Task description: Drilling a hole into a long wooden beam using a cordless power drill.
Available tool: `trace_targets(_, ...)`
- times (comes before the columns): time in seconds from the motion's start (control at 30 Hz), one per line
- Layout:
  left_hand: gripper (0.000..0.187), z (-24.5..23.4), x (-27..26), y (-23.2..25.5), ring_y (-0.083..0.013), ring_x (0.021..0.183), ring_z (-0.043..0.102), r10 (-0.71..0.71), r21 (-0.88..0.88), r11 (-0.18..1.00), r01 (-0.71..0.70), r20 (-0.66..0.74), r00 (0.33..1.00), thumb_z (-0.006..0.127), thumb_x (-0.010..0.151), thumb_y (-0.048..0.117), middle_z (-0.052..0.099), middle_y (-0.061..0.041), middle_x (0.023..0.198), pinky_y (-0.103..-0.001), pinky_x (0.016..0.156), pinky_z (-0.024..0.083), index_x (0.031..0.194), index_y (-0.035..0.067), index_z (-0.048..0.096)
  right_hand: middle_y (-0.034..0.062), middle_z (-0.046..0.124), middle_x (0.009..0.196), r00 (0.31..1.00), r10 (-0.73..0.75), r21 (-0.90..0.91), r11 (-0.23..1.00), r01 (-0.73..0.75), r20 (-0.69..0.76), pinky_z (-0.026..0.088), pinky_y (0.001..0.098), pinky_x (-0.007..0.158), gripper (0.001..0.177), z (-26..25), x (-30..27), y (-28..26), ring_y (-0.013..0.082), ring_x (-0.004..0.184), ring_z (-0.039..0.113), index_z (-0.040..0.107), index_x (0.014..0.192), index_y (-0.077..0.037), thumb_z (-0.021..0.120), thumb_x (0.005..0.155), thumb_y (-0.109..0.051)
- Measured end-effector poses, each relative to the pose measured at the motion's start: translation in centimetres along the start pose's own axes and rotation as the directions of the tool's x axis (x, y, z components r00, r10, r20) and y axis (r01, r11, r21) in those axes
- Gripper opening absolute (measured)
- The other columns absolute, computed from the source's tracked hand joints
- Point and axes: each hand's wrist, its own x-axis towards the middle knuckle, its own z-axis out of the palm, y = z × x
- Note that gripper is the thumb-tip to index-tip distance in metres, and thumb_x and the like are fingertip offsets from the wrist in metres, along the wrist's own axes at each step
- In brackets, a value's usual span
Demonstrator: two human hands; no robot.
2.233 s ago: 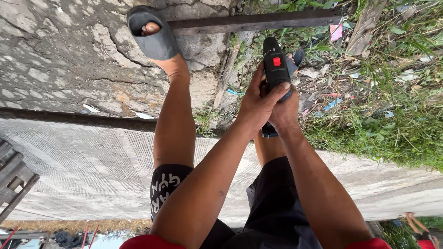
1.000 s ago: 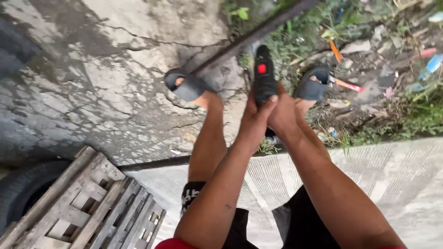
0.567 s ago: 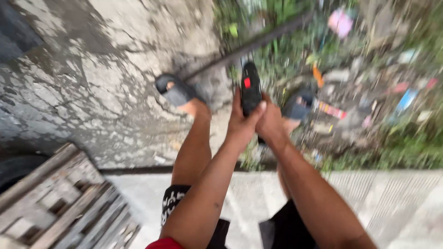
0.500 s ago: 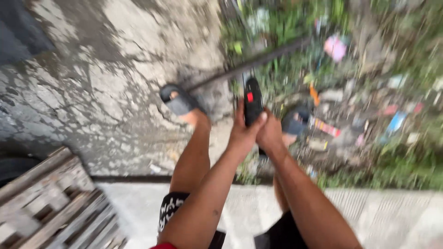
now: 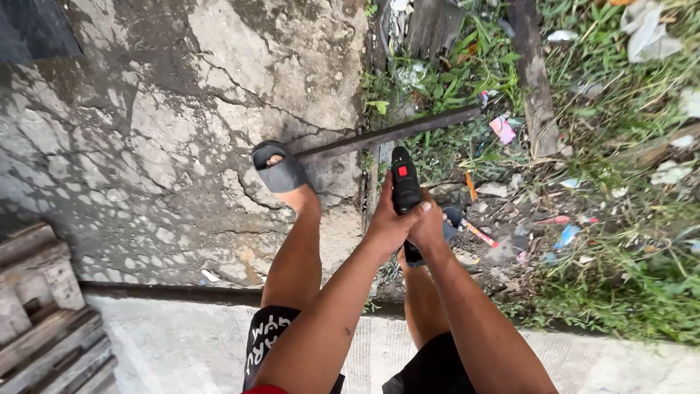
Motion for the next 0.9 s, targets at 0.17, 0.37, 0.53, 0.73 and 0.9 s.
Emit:
trace_targets(0.17,0.122,0.0,0.0,0.5,-0.0214,0.123,0.061,-0.046,-0.067,0.997,0.047,0.024,0.999,0.084,0.078,0.030,0.061,-0.012,0.141,-0.033,0.104,0.050,0.167,0.019,0.002,0.0233,0.074,0.095,0.999,0.014,-0.071,0.997,-0.010,0.053,0.057,0.0446,0.078,0.063,-0.8,0.1,-0.6,0.0403,0.091,0.073,0.060,0.120,0.000,0.082,0.067,-0.028)
trace_targets(0.37,0.120,0.1,0.2,0.5,-0.0196,0.125,0.060,-0.082,-0.073,0.994,0.083,0.015,0.996,0.083,0.080,0.027,0.059,-0.011,0.144,-0.032,0.105,0.049,0.166,0.020,0.001,0.0178,0.076,0.095,0.996,0.027,0.022,0.999,-0.029,0.089,0.058,0.0398,0.076,0.062,-2.0,-0.1,-2.5,0.0328,0.087,0.075,0.060,0.120,-0.001,0.082,0.068,-0.027)
trace_targets(0.53,0.116,0.2,0.2,0.7,-0.0200,0.123,0.061,-0.057,-0.139,0.989,0.057,0.003,0.998,0.082,0.082,0.024,0.060,-0.012,0.142,-0.032,0.104,0.049,0.167,0.017,0.003,0.0166,0.076,0.096,0.991,0.098,0.027,0.995,-0.101,0.095,0.058,0.0394,0.079,0.060,-2.3,0.0,-3.1,0.0296,0.091,0.075,0.062,0.121,-0.003,0.082,0.070,-0.026)
trace_targets(0.73,0.118,0.3,0.5,-0.3,-0.0187,0.123,0.060,-0.003,-0.119,0.993,0.002,-0.007,1.000,0.085,0.080,0.025,0.060,-0.011,0.142,-0.031,0.104,0.049,0.166,0.013,0.004,0.0149,0.076,0.096,0.989,0.082,0.005,0.997,-0.083,0.124,0.058,0.0392,0.080,0.059,-2.8,-0.2,-4.0,0.0300,0.089,0.075,0.061,0.120,-0.004,0.081,0.068,-0.024)
trace_targets(0.9,0.120,0.4,0.0,1.6,-0.0201,0.122,0.063,-0.005,-0.077,0.997,0.000,-0.056,0.998,0.087,0.076,0.030,0.063,-0.012,0.139,-0.032,0.104,0.049,0.166,0.010,0.011,0.0142,0.075,0.096,0.991,0.068,0.017,0.997,-0.071,0.114,0.058,0.0392,0.079,0.055,-2.2,0.3,-2.4,0.0282,0.089,0.074,0.063,0.119,-0.004,0.079,0.071,-0.025)
